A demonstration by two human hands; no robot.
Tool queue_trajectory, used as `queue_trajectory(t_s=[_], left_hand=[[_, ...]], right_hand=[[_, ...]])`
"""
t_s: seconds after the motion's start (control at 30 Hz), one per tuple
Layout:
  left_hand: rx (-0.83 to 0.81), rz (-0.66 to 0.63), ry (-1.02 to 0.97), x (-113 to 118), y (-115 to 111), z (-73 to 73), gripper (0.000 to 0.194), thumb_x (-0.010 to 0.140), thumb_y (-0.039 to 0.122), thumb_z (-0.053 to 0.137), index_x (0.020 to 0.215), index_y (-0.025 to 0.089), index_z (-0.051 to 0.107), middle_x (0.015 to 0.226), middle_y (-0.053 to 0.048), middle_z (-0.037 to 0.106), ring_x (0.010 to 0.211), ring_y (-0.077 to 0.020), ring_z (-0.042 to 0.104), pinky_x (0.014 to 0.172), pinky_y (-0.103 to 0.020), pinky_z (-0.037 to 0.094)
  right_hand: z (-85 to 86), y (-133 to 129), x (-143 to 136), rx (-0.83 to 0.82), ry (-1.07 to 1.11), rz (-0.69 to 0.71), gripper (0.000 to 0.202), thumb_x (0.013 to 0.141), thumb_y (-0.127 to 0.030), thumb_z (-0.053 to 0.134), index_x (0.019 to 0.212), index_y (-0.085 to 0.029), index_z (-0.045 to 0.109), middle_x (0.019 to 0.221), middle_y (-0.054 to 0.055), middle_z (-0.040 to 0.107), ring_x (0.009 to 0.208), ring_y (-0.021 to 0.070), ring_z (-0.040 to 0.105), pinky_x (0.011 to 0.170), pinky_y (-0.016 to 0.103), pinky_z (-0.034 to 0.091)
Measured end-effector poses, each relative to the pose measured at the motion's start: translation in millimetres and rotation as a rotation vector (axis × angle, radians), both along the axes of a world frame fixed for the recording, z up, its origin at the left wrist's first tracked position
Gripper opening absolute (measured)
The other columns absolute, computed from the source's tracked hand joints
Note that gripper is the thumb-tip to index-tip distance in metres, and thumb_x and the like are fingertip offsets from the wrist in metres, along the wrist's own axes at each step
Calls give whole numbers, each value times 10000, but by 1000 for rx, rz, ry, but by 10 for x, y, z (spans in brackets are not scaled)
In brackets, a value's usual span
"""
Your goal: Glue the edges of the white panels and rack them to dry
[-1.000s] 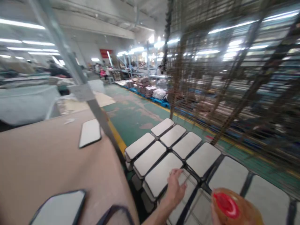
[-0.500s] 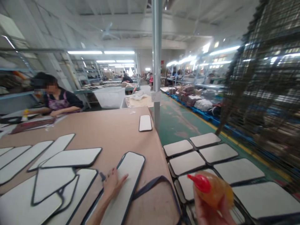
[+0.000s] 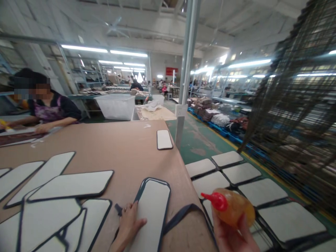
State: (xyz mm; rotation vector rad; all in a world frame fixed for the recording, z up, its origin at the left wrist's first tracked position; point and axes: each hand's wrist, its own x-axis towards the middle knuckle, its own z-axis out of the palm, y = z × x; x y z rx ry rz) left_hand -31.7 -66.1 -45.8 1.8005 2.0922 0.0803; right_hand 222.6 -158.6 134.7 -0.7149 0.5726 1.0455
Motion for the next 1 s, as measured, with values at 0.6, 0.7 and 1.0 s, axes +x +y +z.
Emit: queue_trajectory(t_s=[0.6,0.7,1.0], left_hand=[[79,-104,-570,-143,-15,-72,742,543,109,522,1280,103,435,1151,-113,563,1057,-241,507,935,-346,378],[92,-142,-784,-36,11,-45,536,633,253,518,1139,77,551,1038,-128,603,932,-252,563,856,-367,440],[-405,-472,-885,-224,-225,1268,445,664,481,599,1057,276,641,1013,-23,667,972,-263,569,882,-385,439]], right_hand=[[-96,133,-128,149,-107,47,363,876,-364,452,1175,-187,556,1021,69,690,801,237,685,560,295,609],[-95,116,-54,195,-146,65,353,885,-349,428,1172,-189,557,1037,82,682,803,232,684,563,290,602],[66,61,230,456,-313,103,202,790,-265,605,974,-213,669,872,45,728,767,188,686,672,261,578]])
